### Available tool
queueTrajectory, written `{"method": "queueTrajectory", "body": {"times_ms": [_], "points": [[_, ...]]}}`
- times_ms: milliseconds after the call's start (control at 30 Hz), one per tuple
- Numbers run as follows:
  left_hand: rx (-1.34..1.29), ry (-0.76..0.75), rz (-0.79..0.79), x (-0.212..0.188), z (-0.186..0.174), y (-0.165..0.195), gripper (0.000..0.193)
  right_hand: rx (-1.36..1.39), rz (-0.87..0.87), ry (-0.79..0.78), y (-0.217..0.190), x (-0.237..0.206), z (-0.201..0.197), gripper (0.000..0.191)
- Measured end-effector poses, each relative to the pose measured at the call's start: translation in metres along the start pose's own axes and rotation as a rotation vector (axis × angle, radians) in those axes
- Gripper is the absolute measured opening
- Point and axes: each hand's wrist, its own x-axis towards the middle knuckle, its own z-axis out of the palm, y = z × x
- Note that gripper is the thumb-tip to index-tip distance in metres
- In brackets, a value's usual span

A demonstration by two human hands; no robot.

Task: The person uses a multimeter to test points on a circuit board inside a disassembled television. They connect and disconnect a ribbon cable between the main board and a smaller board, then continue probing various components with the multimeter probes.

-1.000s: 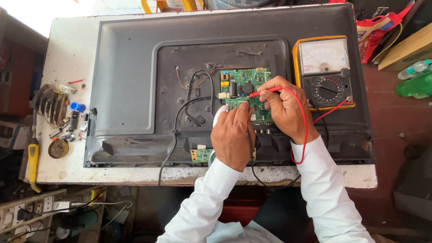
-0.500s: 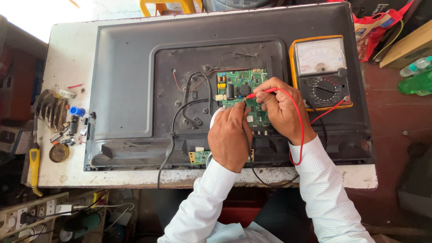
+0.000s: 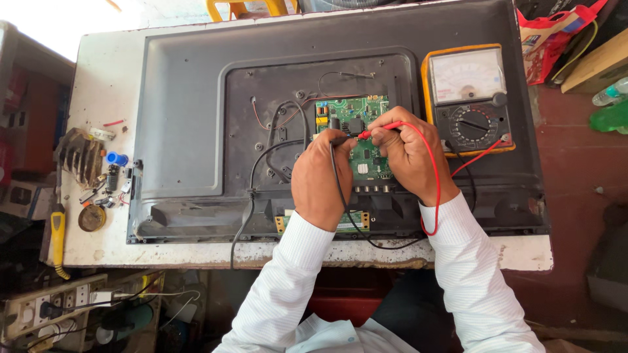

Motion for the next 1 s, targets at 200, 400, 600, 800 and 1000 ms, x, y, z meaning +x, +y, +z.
{"method": "queueTrajectory", "body": {"times_ms": [200,400,600,800,1000], "points": [[0.075,-0.004,-0.067,0.0026,0.0039,-0.0010,0.016,0.002,0.009,-0.003,0.0005,0.0006,0.0019,0.014],[0.052,0.005,-0.060,0.0023,0.0044,-0.0009,0.016,0.005,0.013,-0.005,0.0016,0.0003,0.0007,0.014],[0.034,0.009,-0.059,0.0013,0.0044,0.0001,0.015,0.004,0.000,-0.003,0.0027,-0.0007,0.0008,0.014],[0.052,0.001,-0.070,0.0016,0.0046,0.0017,0.015,0.002,0.002,-0.002,0.0030,-0.0008,0.0003,0.014],[0.077,0.006,-0.058,0.0020,0.0065,0.0010,0.015,0.014,0.005,0.000,0.0025,0.0003,0.0003,0.015]]}}
